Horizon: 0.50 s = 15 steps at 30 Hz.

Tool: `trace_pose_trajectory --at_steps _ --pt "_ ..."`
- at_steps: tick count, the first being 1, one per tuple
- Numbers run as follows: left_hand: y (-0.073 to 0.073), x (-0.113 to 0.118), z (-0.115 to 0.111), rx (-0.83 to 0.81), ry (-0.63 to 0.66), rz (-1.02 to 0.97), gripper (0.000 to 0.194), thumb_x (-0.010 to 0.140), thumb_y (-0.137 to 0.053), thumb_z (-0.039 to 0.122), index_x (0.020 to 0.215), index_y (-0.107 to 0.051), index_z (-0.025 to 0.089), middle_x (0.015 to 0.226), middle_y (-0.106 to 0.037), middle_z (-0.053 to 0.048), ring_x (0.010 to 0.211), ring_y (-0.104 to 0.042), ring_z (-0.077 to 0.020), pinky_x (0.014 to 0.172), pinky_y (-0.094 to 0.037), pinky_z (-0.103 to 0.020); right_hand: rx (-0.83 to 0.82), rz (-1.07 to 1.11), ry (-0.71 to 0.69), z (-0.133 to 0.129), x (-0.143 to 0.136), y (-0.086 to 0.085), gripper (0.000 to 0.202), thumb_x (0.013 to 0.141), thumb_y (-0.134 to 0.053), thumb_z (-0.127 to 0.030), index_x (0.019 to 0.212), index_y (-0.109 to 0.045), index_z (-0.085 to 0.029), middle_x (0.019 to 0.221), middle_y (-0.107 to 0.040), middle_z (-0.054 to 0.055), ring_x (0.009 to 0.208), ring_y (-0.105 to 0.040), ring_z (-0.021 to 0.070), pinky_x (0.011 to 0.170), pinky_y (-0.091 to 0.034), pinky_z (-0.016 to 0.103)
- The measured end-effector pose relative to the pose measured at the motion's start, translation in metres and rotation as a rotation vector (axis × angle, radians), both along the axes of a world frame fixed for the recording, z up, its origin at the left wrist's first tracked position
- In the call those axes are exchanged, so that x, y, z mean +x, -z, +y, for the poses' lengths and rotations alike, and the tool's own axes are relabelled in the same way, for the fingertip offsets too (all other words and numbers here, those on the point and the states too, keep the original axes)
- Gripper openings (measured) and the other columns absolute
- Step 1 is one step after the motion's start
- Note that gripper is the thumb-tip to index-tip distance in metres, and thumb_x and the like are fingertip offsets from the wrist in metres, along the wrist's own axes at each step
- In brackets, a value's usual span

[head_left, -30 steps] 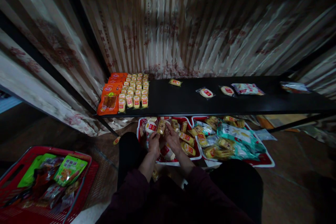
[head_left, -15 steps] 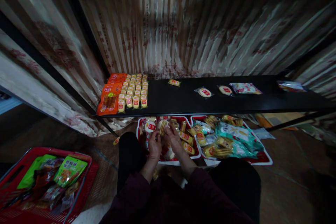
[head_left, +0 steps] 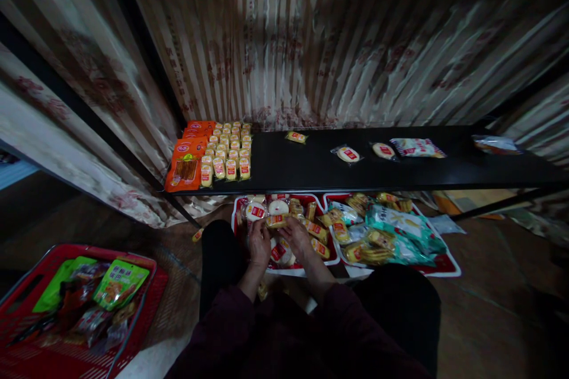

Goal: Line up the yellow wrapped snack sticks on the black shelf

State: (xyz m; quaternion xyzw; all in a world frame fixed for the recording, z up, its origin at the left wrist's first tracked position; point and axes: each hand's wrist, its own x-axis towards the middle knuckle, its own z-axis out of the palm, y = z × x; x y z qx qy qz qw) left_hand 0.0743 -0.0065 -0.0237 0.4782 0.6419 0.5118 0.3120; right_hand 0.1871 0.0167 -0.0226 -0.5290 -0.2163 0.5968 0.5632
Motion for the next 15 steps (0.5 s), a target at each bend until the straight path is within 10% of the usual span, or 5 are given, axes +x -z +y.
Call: trace_pose_trajectory --at_steps 15 --pt "0.005 0.001 0.016 -0.102 -0.111 -0.312 0.027 0.071 -0.057 0.009 0.096 -0.066 0.018 0.102 -0.067 -0.008 0.103 -0.06 -0.0195 0.097 -0.042 -0.035 0.013 0.084 -0.007 -0.004 -0.005 -0.017 0.039 0.053 -0.07 -0.027 0.091 -0.063 -0.024 0.07 -0.068 -0.002 0.063 -0.064 0.0142 0.06 -0.051 0.027"
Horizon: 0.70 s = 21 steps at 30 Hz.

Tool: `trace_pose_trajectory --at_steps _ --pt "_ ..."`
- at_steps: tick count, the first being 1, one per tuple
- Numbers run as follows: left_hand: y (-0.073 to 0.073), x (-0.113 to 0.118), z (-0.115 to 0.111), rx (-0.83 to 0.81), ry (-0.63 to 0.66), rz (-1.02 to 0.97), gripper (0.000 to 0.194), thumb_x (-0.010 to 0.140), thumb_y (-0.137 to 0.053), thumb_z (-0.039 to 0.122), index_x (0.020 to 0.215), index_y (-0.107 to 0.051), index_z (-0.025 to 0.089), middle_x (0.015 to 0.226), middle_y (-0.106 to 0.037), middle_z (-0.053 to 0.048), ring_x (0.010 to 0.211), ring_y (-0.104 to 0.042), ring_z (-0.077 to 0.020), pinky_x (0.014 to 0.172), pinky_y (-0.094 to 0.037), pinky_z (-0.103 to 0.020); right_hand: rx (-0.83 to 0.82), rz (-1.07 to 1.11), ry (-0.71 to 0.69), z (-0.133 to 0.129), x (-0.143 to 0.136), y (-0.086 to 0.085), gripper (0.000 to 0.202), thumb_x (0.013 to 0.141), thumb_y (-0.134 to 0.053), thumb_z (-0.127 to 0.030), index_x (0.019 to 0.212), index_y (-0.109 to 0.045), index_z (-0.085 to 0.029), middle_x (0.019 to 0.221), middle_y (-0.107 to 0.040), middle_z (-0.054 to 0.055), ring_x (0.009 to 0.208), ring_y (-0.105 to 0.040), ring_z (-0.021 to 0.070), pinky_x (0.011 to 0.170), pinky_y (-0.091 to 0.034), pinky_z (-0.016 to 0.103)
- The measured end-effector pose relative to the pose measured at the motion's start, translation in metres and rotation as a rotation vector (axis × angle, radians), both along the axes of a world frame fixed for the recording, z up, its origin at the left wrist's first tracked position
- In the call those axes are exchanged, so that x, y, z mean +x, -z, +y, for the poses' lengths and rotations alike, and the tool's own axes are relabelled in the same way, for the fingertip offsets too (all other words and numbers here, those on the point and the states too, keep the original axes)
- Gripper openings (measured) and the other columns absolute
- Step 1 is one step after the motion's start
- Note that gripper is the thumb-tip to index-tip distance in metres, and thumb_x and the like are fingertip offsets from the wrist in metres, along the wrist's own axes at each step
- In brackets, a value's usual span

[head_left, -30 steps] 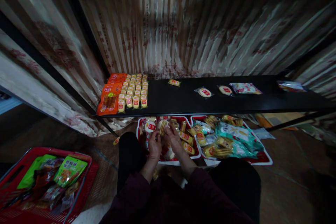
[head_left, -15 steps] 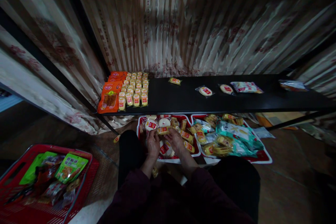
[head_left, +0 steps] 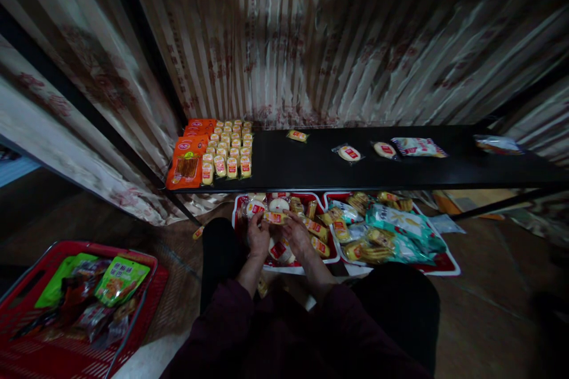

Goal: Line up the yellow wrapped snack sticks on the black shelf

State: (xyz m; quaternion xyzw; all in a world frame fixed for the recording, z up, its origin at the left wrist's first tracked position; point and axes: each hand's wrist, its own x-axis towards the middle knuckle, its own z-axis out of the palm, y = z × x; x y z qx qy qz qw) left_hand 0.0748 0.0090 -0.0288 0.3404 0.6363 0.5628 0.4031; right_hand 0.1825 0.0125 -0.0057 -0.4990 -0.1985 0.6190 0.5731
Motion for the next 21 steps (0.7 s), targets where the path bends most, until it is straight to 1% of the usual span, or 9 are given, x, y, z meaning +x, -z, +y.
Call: trace_pose_trajectory --at_steps 3,7,11,13,15,18,21 --pt "0.004 -0.002 0.001 -0.007 -0.002 -0.009 0.03 0.071 -0.058 0.01 0.099 -0.064 0.018 0.106 -0.066 -0.008 0.103 -0.06 -0.019 0.093 -0.045 -0.033 0.018 -0.02 -0.018 0.0 -0.001 0.0 0.043 0.055 -0.068 -0.028 0.098 -0.063 -0.024 0.069 -0.068 -0.003 0.061 -0.063 0.0136 0.059 -0.05 0.026" --pt "0.005 -0.004 -0.001 -0.026 -0.013 -0.067 0.035 0.07 -0.061 0.012 0.104 -0.063 0.02 0.108 -0.066 -0.008 0.1 -0.061 -0.0185 0.089 -0.048 -0.032 -0.021 -0.068 -0.063 0.0 0.0 -0.002 0.045 0.059 -0.065 -0.029 0.104 -0.063 -0.025 0.071 -0.068 -0.002 0.064 -0.064 0.0135 0.06 -0.05 0.025" --pt "0.001 -0.007 -0.005 -0.071 0.07 -0.105 0.029 0.069 -0.062 0.013 0.097 -0.067 0.02 0.102 -0.069 -0.007 0.097 -0.062 -0.0196 0.087 -0.049 -0.033 -0.022 -0.055 -0.086 0.003 0.001 -0.005 0.047 0.061 -0.067 -0.029 0.108 -0.062 -0.025 0.08 -0.07 -0.001 0.068 -0.064 0.0132 0.063 -0.051 0.025" --pt "0.0 -0.007 -0.007 -0.078 0.108 -0.125 0.027 0.07 -0.059 0.012 0.095 -0.067 0.018 0.1 -0.069 -0.007 0.094 -0.063 -0.0196 0.083 -0.05 -0.033 -0.015 -0.051 -0.088 0.005 0.001 -0.006 0.044 0.063 -0.066 -0.03 0.106 -0.062 -0.025 0.083 -0.07 0.0 0.072 -0.065 0.0138 0.065 -0.051 0.026" --pt "0.0 -0.007 -0.008 -0.079 0.117 -0.142 0.029 0.071 -0.055 0.01 0.096 -0.066 0.017 0.099 -0.069 -0.008 0.089 -0.063 -0.0184 0.08 -0.05 -0.032 -0.012 -0.079 -0.094 0.007 0.002 -0.004 0.04 0.064 -0.065 -0.031 0.103 -0.062 -0.025 0.084 -0.07 0.0 0.074 -0.065 0.0149 0.066 -0.052 0.027" --pt "0.002 -0.008 -0.007 -0.085 0.085 -0.174 0.031 0.07 -0.053 0.008 0.098 -0.065 0.016 0.096 -0.069 -0.008 0.085 -0.064 -0.0166 0.079 -0.05 -0.031 -0.001 -0.115 -0.113 0.009 0.001 0.002 0.032 0.064 -0.065 -0.033 0.095 -0.062 -0.024 0.084 -0.069 0.001 0.075 -0.065 0.016 0.068 -0.052 0.03" --pt "0.003 -0.011 -0.003 -0.087 -0.03 -0.191 0.031 0.068 -0.056 0.009 0.097 -0.064 0.016 0.096 -0.068 -0.007 0.087 -0.063 -0.0162 0.082 -0.049 -0.03 -0.026 -0.099 -0.084 0.007 -0.001 0.006 0.025 0.061 -0.068 -0.031 0.084 -0.06 -0.023 0.079 -0.067 -0.001 0.071 -0.065 0.0159 0.07 -0.053 0.033"
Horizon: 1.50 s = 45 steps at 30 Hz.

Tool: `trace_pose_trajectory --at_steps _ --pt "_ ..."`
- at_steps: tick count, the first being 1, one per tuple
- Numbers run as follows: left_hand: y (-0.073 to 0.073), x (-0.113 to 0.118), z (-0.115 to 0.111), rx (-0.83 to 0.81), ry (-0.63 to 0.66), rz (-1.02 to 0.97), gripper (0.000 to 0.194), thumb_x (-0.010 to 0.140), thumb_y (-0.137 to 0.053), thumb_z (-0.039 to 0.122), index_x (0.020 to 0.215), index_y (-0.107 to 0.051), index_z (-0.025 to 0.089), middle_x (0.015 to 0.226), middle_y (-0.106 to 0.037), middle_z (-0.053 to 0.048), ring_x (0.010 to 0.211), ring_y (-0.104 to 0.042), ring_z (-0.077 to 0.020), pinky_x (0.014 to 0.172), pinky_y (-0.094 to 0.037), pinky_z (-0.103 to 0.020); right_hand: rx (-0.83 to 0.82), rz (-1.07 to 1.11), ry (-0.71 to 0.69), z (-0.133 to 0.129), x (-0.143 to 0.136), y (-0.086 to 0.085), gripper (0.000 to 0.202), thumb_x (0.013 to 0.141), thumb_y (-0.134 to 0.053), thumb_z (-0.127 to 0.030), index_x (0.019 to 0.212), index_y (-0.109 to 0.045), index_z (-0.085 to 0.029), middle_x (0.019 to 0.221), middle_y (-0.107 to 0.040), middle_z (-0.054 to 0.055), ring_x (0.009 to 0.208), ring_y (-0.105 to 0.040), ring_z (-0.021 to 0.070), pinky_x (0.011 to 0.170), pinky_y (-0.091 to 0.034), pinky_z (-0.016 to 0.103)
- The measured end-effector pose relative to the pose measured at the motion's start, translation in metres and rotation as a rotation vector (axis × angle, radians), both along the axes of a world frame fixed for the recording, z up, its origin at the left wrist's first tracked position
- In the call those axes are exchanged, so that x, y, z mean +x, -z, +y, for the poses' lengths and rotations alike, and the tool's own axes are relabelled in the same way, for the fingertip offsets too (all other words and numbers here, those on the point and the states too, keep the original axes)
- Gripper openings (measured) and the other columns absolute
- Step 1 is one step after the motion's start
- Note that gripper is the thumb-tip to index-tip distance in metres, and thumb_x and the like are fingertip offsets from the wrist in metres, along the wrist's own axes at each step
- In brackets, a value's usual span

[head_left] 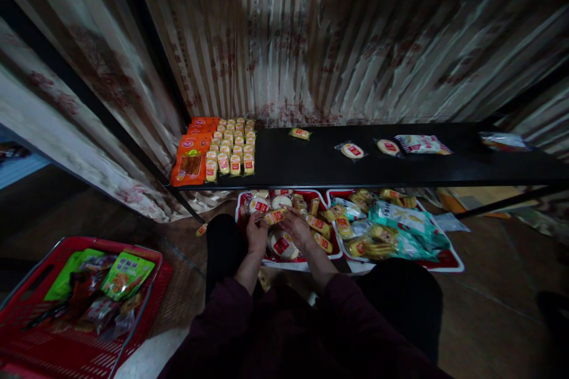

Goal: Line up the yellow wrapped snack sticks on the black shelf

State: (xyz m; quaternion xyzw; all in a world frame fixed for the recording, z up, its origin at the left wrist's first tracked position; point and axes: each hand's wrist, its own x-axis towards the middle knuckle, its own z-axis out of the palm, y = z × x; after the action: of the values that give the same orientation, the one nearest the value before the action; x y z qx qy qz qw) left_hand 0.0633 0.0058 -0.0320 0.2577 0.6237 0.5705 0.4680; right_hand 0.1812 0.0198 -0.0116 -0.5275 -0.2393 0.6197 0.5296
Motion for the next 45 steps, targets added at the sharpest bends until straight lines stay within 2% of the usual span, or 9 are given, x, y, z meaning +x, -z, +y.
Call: trace_pose_trajectory --at_steps 3,11,14,17,20,23,28,34,45 --pt "-0.001 -0.004 0.004 -0.019 -0.084 -0.002 0.023 0.069 -0.057 0.011 0.09 -0.064 0.016 0.089 -0.068 -0.005 0.086 -0.063 -0.0158 0.085 -0.047 -0.03 -0.023 0.017 0.025 -0.005 -0.003 -0.003 0.024 0.055 -0.071 -0.029 0.074 -0.058 -0.021 0.073 -0.065 -0.002 0.069 -0.064 0.0159 0.07 -0.053 0.034" --pt "-0.002 -0.009 0.01 -0.018 -0.079 -0.04 0.018 0.073 -0.056 0.022 0.087 -0.067 0.015 0.086 -0.068 -0.005 0.083 -0.063 -0.0167 0.083 -0.048 -0.031 0.096 -0.145 -0.09 -0.017 -0.007 -0.015 0.025 0.053 -0.074 -0.035 0.065 -0.059 -0.02 0.071 -0.062 -0.003 0.071 -0.057 0.0146 0.063 -0.046 0.025" --pt "-0.004 -0.008 0.012 0.015 -0.083 -0.069 0.019 0.072 -0.058 0.016 0.088 -0.067 0.016 0.093 -0.069 -0.005 0.089 -0.063 -0.0158 0.087 -0.047 -0.03 0.131 -0.226 -0.095 -0.017 -0.009 -0.012 0.025 0.055 -0.073 -0.038 0.067 -0.061 -0.02 0.073 -0.063 -0.002 0.07 -0.056 0.0145 0.066 -0.045 0.026" --pt "-0.007 -0.005 0.013 0.049 -0.094 -0.14 0.022 0.068 -0.06 0.011 0.089 -0.067 0.016 0.095 -0.069 -0.006 0.089 -0.063 -0.015 0.089 -0.047 -0.03 0.147 -0.262 -0.109 -0.016 -0.012 -0.007 0.03 0.058 -0.071 -0.038 0.08 -0.064 -0.02 0.079 -0.065 -0.001 0.075 -0.057 0.0154 0.071 -0.045 0.028" --pt "-0.009 -0.002 0.012 0.041 -0.094 -0.189 0.023 0.067 -0.062 0.011 0.09 -0.067 0.016 0.095 -0.069 -0.007 0.088 -0.064 -0.0154 0.087 -0.048 -0.032 0.183 -0.27 -0.134 -0.017 -0.016 -0.003 0.039 0.062 -0.069 -0.038 0.096 -0.063 -0.021 0.085 -0.065 -0.001 0.079 -0.057 0.0154 0.075 -0.045 0.029" --pt "-0.008 0.0 0.008 0.037 -0.061 -0.175 0.022 0.067 -0.063 0.016 0.088 -0.068 0.015 0.093 -0.07 -0.007 0.088 -0.064 -0.0168 0.086 -0.048 -0.033 0.207 -0.258 -0.125 -0.017 -0.018 0.002 0.043 0.064 -0.068 -0.039 0.102 -0.061 -0.022 0.086 -0.065 0.0 0.081 -0.058 0.0161 0.078 -0.045 0.03" --pt "-0.003 0.002 0.001 0.075 0.007 -0.115 0.024 0.067 -0.063 0.018 0.09 -0.068 0.015 0.091 -0.07 -0.007 0.088 -0.064 -0.0175 0.087 -0.047 -0.033 0.202 -0.223 -0.057 -0.017 -0.021 0.005 0.043 0.062 -0.069 -0.04 0.101 -0.06 -0.023 0.082 -0.066 0.0 0.077 -0.059 0.0168 0.075 -0.046 0.031" --pt "-0.004 0.005 0.001 0.086 0.02 -0.074 0.025 0.068 -0.057 0.013 0.091 -0.066 0.016 0.094 -0.069 -0.007 0.089 -0.063 -0.0165 0.088 -0.046 -0.032 0.195 -0.227 -0.025 -0.016 -0.021 0.005 0.037 0.061 -0.07 -0.039 0.094 -0.062 -0.023 0.081 -0.065 0.0 0.074 -0.058 0.0159 0.072 -0.046 0.029" --pt "-0.006 0.009 0.004 0.069 -0.008 -0.013 0.018 0.068 -0.054 0.01 0.083 -0.061 0.017 0.085 -0.066 -0.003 0.085 -0.061 -0.0148 0.086 -0.045 -0.031 0.222 -0.305 0.009 -0.012 -0.017 0.02 0.033 0.065 -0.065 -0.045 0.089 -0.065 -0.022 0.088 -0.069 0.002 0.081 -0.061 0.019 0.076 -0.048 0.033"
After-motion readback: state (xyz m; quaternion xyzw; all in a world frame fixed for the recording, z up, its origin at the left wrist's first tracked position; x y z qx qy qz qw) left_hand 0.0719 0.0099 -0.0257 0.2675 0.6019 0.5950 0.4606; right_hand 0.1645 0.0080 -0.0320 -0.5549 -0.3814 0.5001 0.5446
